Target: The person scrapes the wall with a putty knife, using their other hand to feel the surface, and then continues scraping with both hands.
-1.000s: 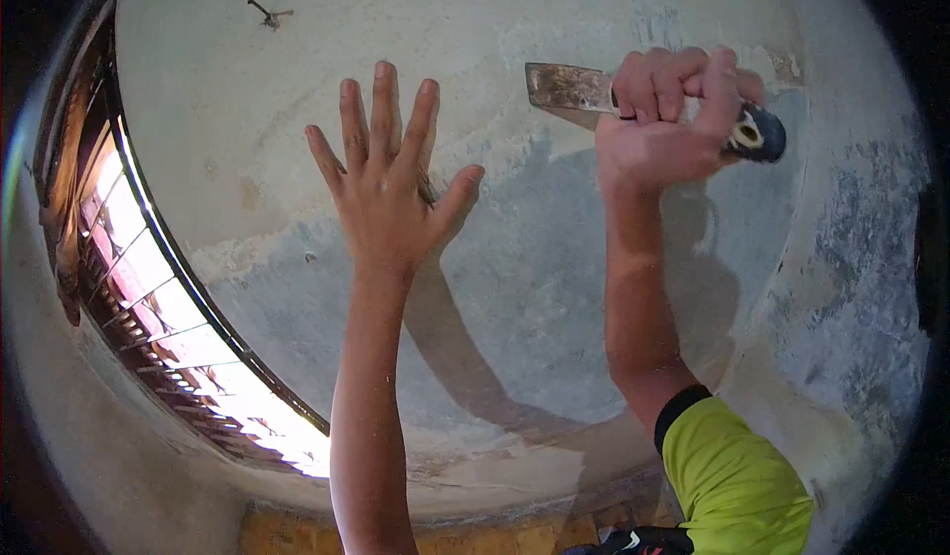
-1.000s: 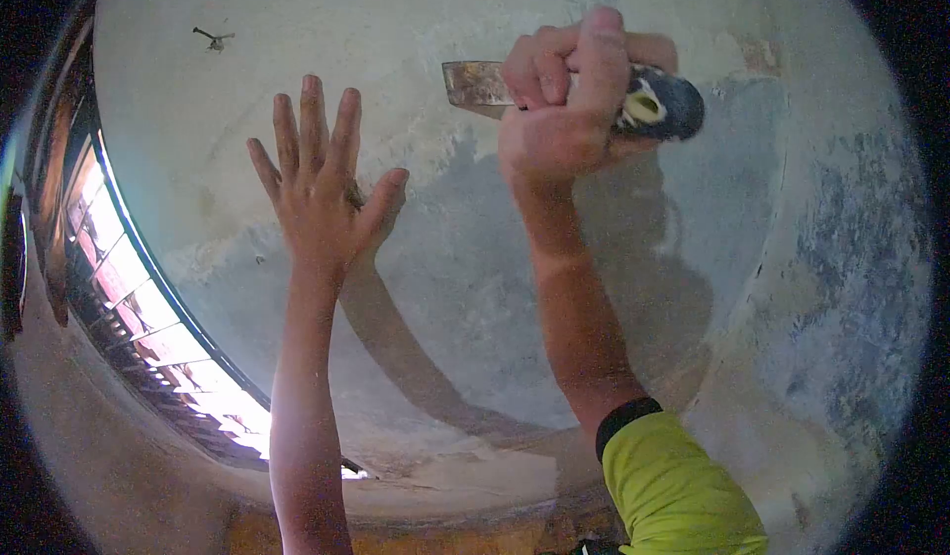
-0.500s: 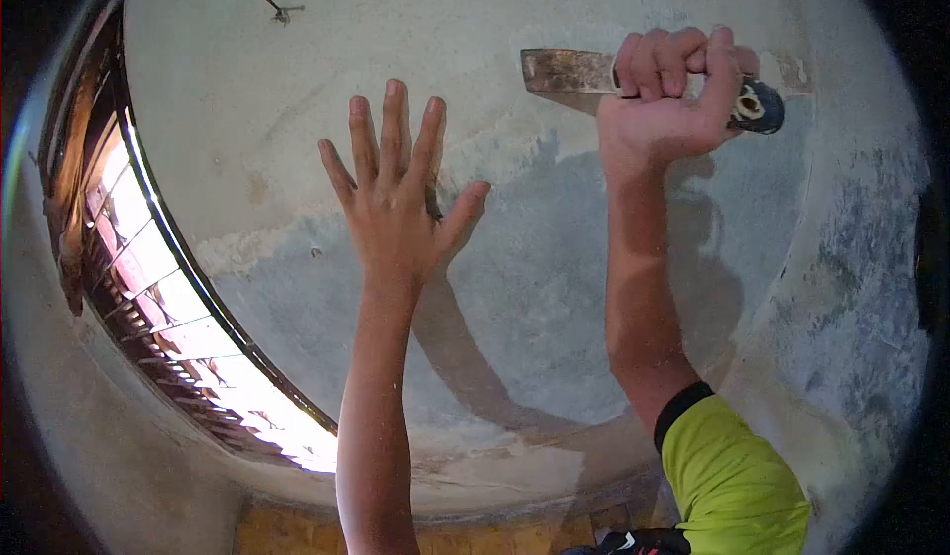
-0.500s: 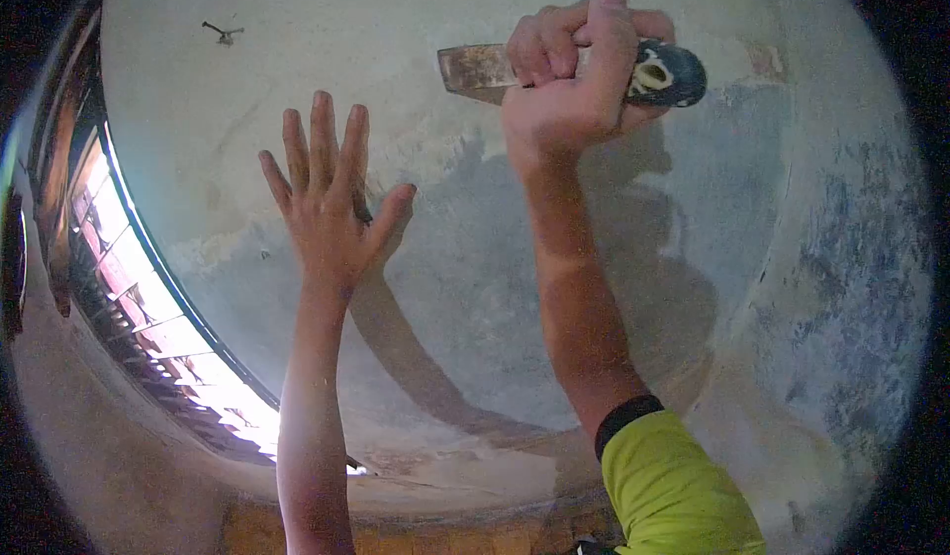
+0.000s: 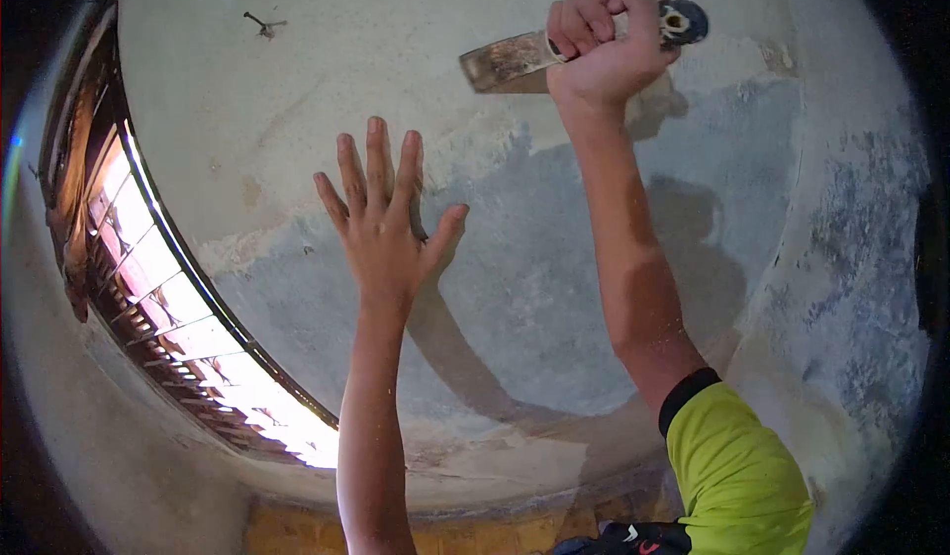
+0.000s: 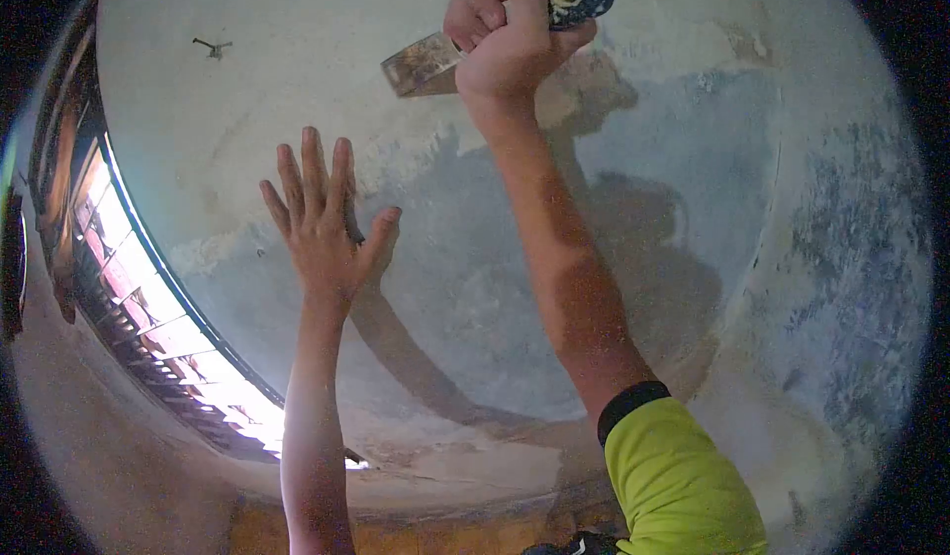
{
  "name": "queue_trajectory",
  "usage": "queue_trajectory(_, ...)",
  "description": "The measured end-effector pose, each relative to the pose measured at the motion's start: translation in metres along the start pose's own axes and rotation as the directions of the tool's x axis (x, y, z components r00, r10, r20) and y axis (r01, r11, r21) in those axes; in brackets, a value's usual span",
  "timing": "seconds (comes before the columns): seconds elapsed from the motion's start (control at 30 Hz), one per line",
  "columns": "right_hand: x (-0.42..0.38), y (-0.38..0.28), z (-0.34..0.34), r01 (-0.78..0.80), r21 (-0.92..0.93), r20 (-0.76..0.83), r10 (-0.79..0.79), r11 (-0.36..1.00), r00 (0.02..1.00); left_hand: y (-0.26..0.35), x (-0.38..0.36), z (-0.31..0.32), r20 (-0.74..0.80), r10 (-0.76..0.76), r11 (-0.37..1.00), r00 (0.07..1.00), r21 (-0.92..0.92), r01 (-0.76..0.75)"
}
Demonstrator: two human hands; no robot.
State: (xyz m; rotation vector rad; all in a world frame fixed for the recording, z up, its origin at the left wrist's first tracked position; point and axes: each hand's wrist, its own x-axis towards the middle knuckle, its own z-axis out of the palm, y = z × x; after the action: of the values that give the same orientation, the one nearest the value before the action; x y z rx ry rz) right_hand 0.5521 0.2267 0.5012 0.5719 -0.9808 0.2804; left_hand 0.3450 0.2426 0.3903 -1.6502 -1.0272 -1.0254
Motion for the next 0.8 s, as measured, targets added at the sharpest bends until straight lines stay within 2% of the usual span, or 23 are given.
queue_trajectory(0.07,0.007,-0.014,-0.010,0.013,0.093,0.076,-0.020,0.996,0.997,0.002,-0.009,0.003,0.006,-0.002,1.000,1.000,-0.010,0.002)
queue_trajectory(0.23,-0.005,0.005,0.006,-0.003,0.059,0.016,0.002,0.998,1.000,0.009,-0.024,-0.007,0.077,-0.033,0.999,0.996,-0.004,0.033)
queue_trajectory(0.33,-0.024,-0.027,0.005,-0.179,0.027,0.051,0.178,0.983,0.983,0.011,-0.037,-0.004,0.083,-0.054,0.998,0.995,0.031,0.052)
queue_trajectory(0.37,-0.032,-0.037,-0.013,-0.262,0.100,0.291,0.223,0.960,0.930,0.013,-0.043,-0.004,0.087,-0.066,0.997,0.994,0.033,0.063)
queue_trajectory(0.43,-0.057,-0.070,-0.017,-0.394,0.106,0.354,0.336,0.913,0.873,0.016,-0.053,-0.006,0.098,-0.080,0.996,0.992,0.037,0.077)
queue_trajectory(0.5,-0.077,-0.076,-0.026,-0.413,-0.097,0.418,0.414,0.905,0.808,0.016,-0.060,-0.009,0.107,-0.088,0.996,0.990,0.039,0.084)
queue_trajectory(0.57,-0.076,-0.085,-0.033,-0.177,-0.399,0.509,0.378,0.900,0.774,0.012,-0.057,-0.015,0.159,-0.061,0.996,0.985,0.075,0.050)
queue_trajectory(0.6,-0.070,-0.092,-0.042,-0.010,-0.464,0.563,0.304,0.886,0.768,0.009,-0.054,-0.018,0.184,-0.049,0.995,0.982,0.092,0.033)
queue_trajectory(0.63,-0.065,-0.098,-0.051,0.158,-0.510,0.613,0.228,0.846,0.756,0.006,-0.049,-0.020,0.195,-0.027,0.994,0.980,0.110,0.005)
queue_trajectory(0.7,-0.058,-0.111,-0.070,0.355,-0.486,0.552,-0.035,0.798,0.833,0.000,-0.038,-0.025,0.221,0.010,0.988,0.975,0.146,-0.043)
queue_trajectory(0.77,-0.057,-0.120,-0.082,0.374,-0.546,0.431,-0.131,0.750,0.893,-0.002,-0.019,-0.026,0.183,0.033,0.991,0.983,0.119,-0.056)
queue_trajectory(0.8,-0.057,-0.126,-0.091,0.385,-0.602,0.446,-0.106,0.700,0.889,-0.004,-0.010,-0.026,0.170,0.052,0.992,0.984,0.103,-0.070)
